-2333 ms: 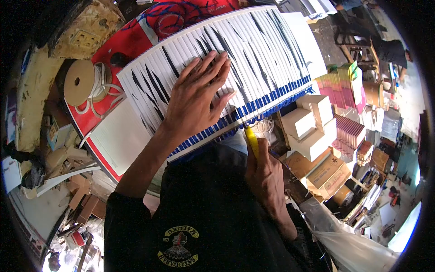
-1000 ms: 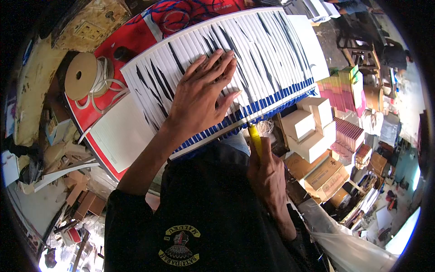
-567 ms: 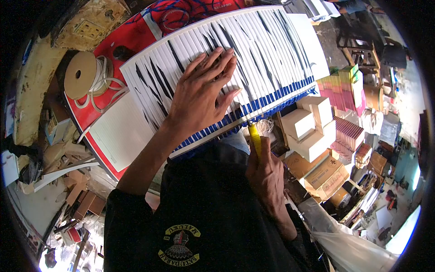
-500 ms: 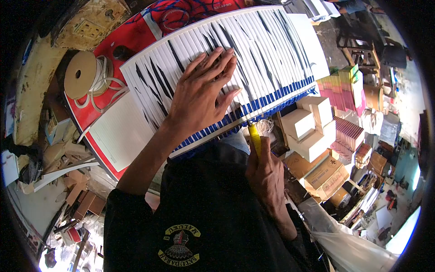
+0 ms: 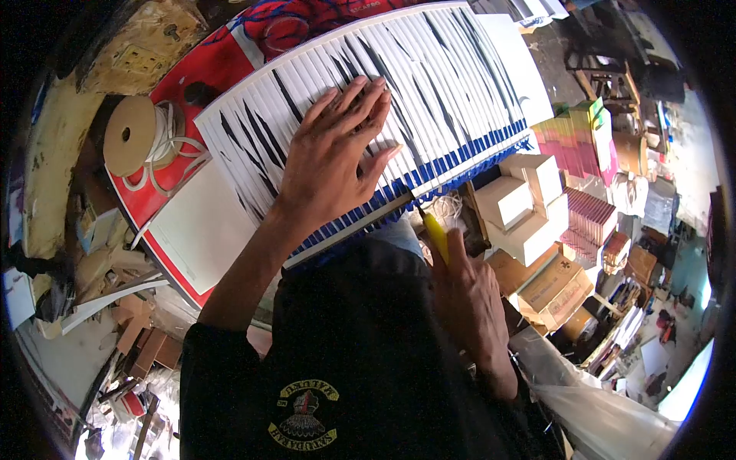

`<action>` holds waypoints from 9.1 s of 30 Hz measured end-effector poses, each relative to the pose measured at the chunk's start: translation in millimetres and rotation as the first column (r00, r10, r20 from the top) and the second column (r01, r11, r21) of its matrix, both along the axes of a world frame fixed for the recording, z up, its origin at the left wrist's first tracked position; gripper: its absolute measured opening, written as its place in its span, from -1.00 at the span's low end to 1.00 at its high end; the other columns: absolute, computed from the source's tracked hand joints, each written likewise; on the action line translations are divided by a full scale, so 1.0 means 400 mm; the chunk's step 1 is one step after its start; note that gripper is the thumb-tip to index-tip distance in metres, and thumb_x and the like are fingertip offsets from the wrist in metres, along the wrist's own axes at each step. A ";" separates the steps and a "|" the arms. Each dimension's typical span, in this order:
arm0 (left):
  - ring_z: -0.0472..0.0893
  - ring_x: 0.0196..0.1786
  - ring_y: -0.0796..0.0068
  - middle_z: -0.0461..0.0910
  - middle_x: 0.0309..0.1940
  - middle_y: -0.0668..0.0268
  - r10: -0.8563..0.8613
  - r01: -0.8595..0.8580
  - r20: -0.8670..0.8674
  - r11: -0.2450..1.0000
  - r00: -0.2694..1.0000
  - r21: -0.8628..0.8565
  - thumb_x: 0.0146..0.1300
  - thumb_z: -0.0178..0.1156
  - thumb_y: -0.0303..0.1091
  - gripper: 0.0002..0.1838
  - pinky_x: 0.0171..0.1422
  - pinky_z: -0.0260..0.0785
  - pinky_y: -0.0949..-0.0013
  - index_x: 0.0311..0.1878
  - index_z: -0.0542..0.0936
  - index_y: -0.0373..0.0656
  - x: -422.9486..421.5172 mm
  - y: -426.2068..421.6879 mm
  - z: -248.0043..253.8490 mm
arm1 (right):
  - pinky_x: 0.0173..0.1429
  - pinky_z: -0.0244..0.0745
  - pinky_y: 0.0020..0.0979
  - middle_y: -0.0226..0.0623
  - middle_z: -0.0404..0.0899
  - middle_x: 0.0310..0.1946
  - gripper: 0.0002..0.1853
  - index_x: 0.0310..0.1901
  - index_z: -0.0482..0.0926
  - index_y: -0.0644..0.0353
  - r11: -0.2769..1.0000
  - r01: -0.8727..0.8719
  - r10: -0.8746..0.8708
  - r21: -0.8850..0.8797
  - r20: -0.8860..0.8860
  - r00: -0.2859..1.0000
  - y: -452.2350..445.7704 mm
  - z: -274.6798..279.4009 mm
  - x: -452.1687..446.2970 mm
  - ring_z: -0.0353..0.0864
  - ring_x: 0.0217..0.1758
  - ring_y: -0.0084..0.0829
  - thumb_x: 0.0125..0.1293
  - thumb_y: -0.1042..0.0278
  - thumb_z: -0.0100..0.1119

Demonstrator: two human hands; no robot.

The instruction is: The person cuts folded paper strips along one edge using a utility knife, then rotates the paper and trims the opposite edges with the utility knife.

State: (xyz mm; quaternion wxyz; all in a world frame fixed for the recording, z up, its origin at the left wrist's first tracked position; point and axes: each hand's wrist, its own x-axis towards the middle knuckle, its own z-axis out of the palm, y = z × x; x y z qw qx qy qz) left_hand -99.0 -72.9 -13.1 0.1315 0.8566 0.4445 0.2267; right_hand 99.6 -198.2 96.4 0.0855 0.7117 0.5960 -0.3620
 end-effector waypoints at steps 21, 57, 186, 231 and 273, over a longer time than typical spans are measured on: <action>0.28 0.58 0.03 0.33 0.53 0.07 -0.020 0.020 0.032 1.000 0.999 -0.003 0.42 0.21 -0.14 -0.35 0.65 0.03 -0.06 0.47 0.39 -0.29 -0.004 0.002 0.002 | -0.45 0.49 -0.02 0.13 0.66 -0.45 -0.66 0.20 0.36 0.28 0.949 0.054 0.006 0.311 -0.189 0.982 -0.042 -0.054 -0.014 0.68 -0.52 0.08 0.45 0.51 0.15; 0.24 0.60 0.01 0.30 0.54 0.02 -0.052 0.052 0.033 0.999 0.998 -0.009 0.41 0.25 -0.08 -0.28 0.65 0.01 -0.10 0.50 0.35 -0.30 -0.013 0.008 0.002 | -0.31 0.54 0.03 0.12 0.68 -0.38 -0.72 0.09 0.40 0.18 0.992 0.128 -0.128 0.005 -0.023 0.992 -0.064 0.047 0.005 0.72 -0.39 0.09 0.48 0.31 0.20; 0.26 0.61 0.08 0.51 0.41 0.09 -0.072 0.077 0.062 0.994 0.995 -0.079 0.38 0.30 -0.02 -0.46 0.72 -0.18 -0.15 0.27 0.64 -0.18 -0.096 -0.046 0.011 | -0.34 0.49 -0.04 0.09 0.65 -0.43 -0.80 0.07 0.40 0.22 0.959 0.120 -0.058 0.257 -0.235 0.970 -0.119 -0.094 -0.054 0.68 -0.44 0.05 0.50 0.45 0.14; 0.17 0.64 -0.03 0.32 0.55 0.12 -0.161 0.166 0.056 0.982 0.985 -0.095 0.40 0.28 -0.08 -0.44 0.67 -0.15 -0.26 0.37 0.56 -0.17 -0.114 -0.037 0.000 | -0.33 0.51 -0.01 0.14 0.67 -0.37 -0.72 0.14 0.39 0.11 0.969 0.241 -0.235 0.059 -0.086 0.968 -0.105 0.055 -0.081 0.72 -0.32 0.17 0.48 0.38 0.18; 0.04 0.69 0.02 0.19 0.62 0.17 -0.234 0.237 0.043 0.952 0.971 -0.195 0.39 0.25 -0.16 -0.36 0.70 -0.26 -0.23 0.50 0.41 -0.06 -0.132 -0.022 0.023 | -0.28 0.46 0.10 0.16 0.65 -0.39 -0.82 0.05 0.41 0.13 0.958 0.257 -0.236 0.127 -0.162 0.958 -0.099 0.030 -0.128 0.69 -0.33 0.20 0.52 0.37 0.13</action>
